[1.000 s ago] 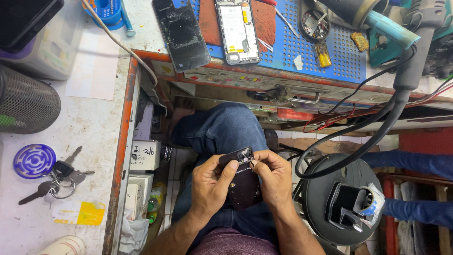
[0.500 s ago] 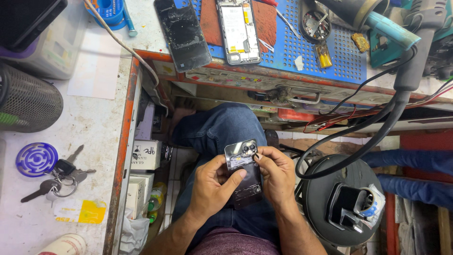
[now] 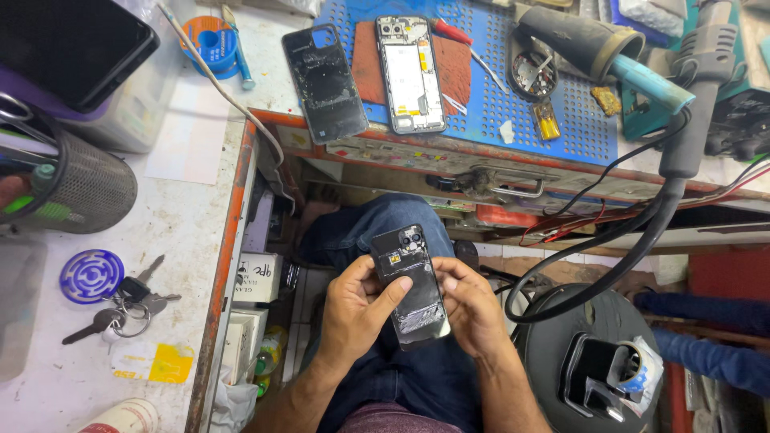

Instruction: The person removes a battery from a disassembled smartphone, then assembles a different smartphone by attaching the back cover and connecting the battery. The person tests the device by unlocking the screen and connecting a charging cable.

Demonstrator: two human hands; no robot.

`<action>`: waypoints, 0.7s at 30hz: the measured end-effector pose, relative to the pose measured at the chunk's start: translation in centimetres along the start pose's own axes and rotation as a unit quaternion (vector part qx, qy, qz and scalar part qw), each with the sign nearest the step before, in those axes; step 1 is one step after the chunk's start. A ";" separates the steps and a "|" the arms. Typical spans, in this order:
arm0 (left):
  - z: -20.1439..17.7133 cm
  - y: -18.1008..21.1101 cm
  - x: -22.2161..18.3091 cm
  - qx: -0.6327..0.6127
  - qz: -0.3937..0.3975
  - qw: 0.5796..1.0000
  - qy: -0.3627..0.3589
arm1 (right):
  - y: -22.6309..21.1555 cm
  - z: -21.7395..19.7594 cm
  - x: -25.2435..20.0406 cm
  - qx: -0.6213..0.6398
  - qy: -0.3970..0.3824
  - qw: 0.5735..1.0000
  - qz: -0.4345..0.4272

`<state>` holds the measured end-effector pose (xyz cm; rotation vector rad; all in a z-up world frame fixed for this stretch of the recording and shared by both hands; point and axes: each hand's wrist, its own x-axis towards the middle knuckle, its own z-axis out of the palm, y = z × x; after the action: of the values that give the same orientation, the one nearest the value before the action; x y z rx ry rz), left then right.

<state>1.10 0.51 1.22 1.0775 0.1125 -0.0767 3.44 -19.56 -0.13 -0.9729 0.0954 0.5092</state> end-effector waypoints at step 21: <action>-1.0 5.0 2.6 -0.083 0.130 0.976 0.151 | -8.2 7.6 6.3 -0.205 -0.097 0.971 -0.071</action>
<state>4.26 3.72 4.83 0.9229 0.2467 0.3299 11.60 -14.84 8.60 -1.3158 -0.2649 0.4981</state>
